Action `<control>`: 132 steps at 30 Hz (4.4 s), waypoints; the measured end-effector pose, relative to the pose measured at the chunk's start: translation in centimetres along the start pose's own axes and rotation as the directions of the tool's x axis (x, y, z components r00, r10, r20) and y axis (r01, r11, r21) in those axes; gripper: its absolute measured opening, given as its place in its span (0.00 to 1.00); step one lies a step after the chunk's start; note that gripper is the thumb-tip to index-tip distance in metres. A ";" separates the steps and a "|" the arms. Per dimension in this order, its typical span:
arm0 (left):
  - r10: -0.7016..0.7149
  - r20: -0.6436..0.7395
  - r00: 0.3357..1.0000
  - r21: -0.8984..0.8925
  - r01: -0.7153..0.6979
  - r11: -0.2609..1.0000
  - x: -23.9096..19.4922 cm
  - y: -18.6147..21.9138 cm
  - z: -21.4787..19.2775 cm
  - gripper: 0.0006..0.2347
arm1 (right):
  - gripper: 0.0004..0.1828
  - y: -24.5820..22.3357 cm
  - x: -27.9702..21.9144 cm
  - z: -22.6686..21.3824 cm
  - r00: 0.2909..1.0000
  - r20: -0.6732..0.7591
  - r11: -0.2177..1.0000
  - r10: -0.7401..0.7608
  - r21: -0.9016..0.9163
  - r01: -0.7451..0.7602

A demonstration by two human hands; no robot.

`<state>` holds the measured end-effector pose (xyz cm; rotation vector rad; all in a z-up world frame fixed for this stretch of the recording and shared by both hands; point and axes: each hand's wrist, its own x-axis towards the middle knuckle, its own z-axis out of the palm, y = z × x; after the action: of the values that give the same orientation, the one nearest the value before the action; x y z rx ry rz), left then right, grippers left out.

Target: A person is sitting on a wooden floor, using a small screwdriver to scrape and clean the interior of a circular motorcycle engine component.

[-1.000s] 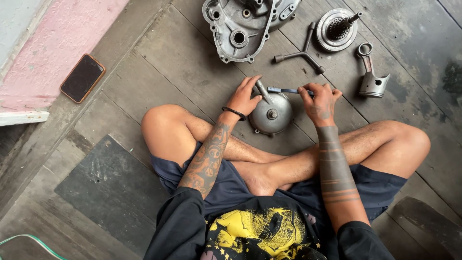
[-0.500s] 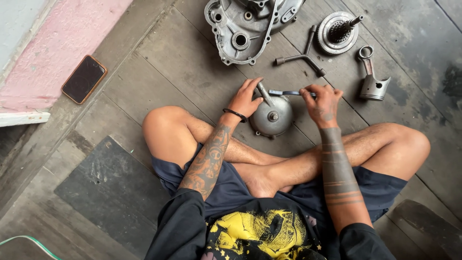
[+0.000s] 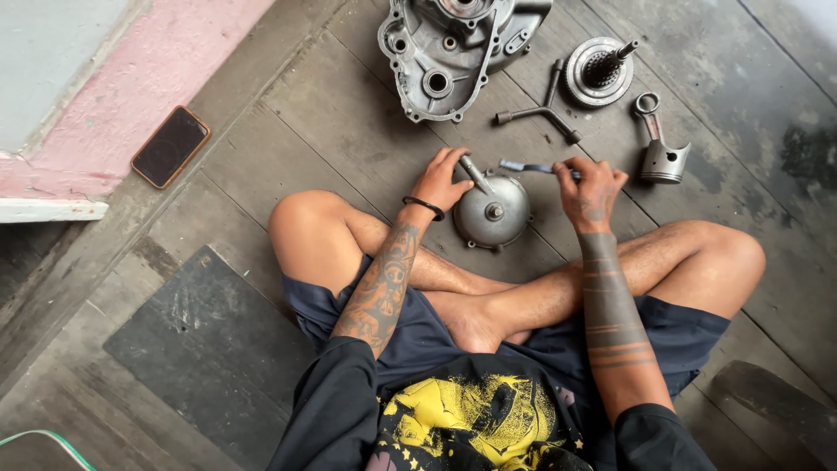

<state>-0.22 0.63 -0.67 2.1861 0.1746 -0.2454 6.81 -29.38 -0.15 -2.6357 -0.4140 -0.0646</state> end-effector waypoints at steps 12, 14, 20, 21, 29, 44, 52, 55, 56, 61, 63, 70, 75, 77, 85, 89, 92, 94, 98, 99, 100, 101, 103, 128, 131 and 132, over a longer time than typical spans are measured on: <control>-0.091 -0.071 0.993 0.275 0.107 0.955 -1.6 -1.9 -0.7 0.20 | 0.14 -1.7 -3.7 -1.6 0.998 0.065 0.998 0.023 0.051 -0.026; -0.092 -0.076 0.993 0.283 0.110 0.953 -1.7 -1.6 -0.8 0.20 | 0.13 -1.3 -4.4 -1.6 0.998 0.013 0.998 0.062 0.010 -0.062; -0.126 -0.085 0.988 0.332 0.147 0.932 -1.9 -1.8 -0.7 0.20 | 0.12 -2.7 -5.1 -3.4 0.989 0.050 0.985 0.138 0.094 -0.142; -0.148 -0.075 0.986 0.355 0.165 0.920 -2.0 -2.0 -0.6 0.20 | 0.14 -3.9 -5.5 -4.0 0.965 0.176 0.961 0.192 0.168 -0.221; -0.186 -0.087 0.979 0.394 0.205 0.896 -2.5 -1.0 -1.5 0.20 | 0.17 -3.7 -5.7 -5.6 0.949 0.168 0.949 0.268 0.121 -0.290; -0.360 0.055 0.931 0.332 0.324 0.886 -3.5 0.6 -3.9 0.25 | 0.10 -4.5 -5.3 -4.0 0.995 0.004 0.994 -0.100 0.043 0.100; -0.345 0.109 0.932 0.251 0.310 0.917 -3.8 0.8 -3.9 0.25 | 0.07 -7.9 -5.5 -2.8 0.979 0.103 0.983 -0.178 0.057 0.173; -0.328 0.099 0.940 0.209 0.302 0.930 -4.2 1.1 -4.2 0.24 | 0.10 -5.5 -5.0 -3.3 0.984 0.113 0.988 -0.140 0.078 0.131; -0.328 0.101 0.939 0.211 0.302 0.930 -4.2 1.1 -4.3 0.24 | 0.10 -5.2 -4.9 -3.4 0.984 0.110 0.988 -0.141 0.076 0.133; -0.312 0.134 0.941 0.213 0.280 0.936 -3.6 1.5 -3.2 0.24 | 0.09 -3.0 -4.8 -5.2 0.988 0.090 0.992 -0.126 0.043 0.123; -0.303 0.152 0.941 0.219 0.267 0.938 -3.4 1.6 -2.7 0.24 | 0.09 -2.3 -4.9 -5.9 0.990 0.083 0.993 -0.118 0.031 0.116; -0.312 0.159 0.937 0.235 0.271 0.933 -3.4 0.8 -3.3 0.24 | 0.09 -2.1 -4.5 -5.9 0.989 0.061 0.991 -0.133 0.025 0.132; -0.318 0.164 0.934 0.243 0.274 0.930 -3.6 0.0 -4.0 0.24 | 0.09 -1.7 -4.2 -5.0 0.987 0.050 0.988 -0.152 0.019 0.152; -0.312 0.175 0.934 0.240 0.266 0.933 -3.4 0.0 -3.7 0.24 | 0.09 0.3 -7.6 -5.7 0.988 0.044 0.989 -0.151 0.004 0.151; -0.319 0.188 0.929 0.267 0.264 0.927 -2.9 -0.8 -2.9 0.25 | 0.09 -2.9 -4.9 -4.4 0.995 0.044 0.987 -0.088 0.141 0.081; -0.325 0.205 0.923 0.279 0.263 0.923 -3.0 -0.6 -3.2 0.25 | 0.09 -3.0 -4.7 -3.5 0.990 0.082 0.984 -0.114 0.145 0.101; -0.322 0.213 0.922 0.277 0.259 0.925 -3.0 -0.1 -3.2 0.26 | 0.10 -3.6 -4.9 -3.8 0.990 0.079 0.989 -0.120 0.099 0.112; -0.334 0.209 0.919 0.277 0.272 0.922 -3.1 -0.1 -3.4 0.27 | 0.11 -3.2 -4.7 -4.2 0.993 0.065 0.991 -0.097 0.100 0.090; -0.343 0.216 0.914 0.279 0.279 0.919 -3.1 -0.2 -3.5 0.28 | 0.11 -2.0 -4.7 -4.9 0.999 0.005 0.994 0.042 0.105 -0.043; -0.349 0.227 0.909 0.281 0.281 0.917 -3.0 -0.1 -3.4 0.30 | 0.12 -2.0 -4.7 -5.2 0.998 0.004 0.990 0.059 0.128 -0.059; -0.343 0.229 0.911 0.280 0.276 0.919 -2.9 -0.1 -3.5 0.30 | 0.12 -3.0 -4.9 -5.1 0.998 0.000 0.990 0.061 0.124 -0.061; -0.339 0.223 0.914 0.268 0.276 0.923 -2.9 -0.2 -3.4 0.29 | 0.14 -4.0 -5.2 -4.9 0.977 0.104 0.968 0.188 0.147 -0.202; -0.335 0.216 0.917 0.256 0.278 0.926 -2.9 -0.2 -3.3 0.29 | 0.17 -5.0 -5.3 -4.8 0.930 0.209 0.928 0.303 0.156 -0.338; -0.355 0.226 0.907 0.270 0.291 0.918 -2.9 0.1 -3.5 0.31 | 0.19 -4.5 -5.3 -6.3 0.937 0.251 0.929 0.242 0.219 -0.299; -0.362 0.239 0.901 0.273 0.295 0.916 -3.2 0.0 -3.5 0.33 | 0.16 -4.9 -5.4 -6.3 0.951 0.228 0.942 0.206 0.216 -0.256; -0.362 0.243 0.900 0.269 0.296 0.917 -3.1 0.2 -3.6 0.35 | 0.16 -5.4 -5.3 -6.4 0.958 0.240 0.949 0.156 0.234 -0.213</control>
<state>-2.73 3.28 2.30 2.3050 0.3711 -0.8088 0.30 -29.22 7.27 -2.4156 -0.2253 0.3233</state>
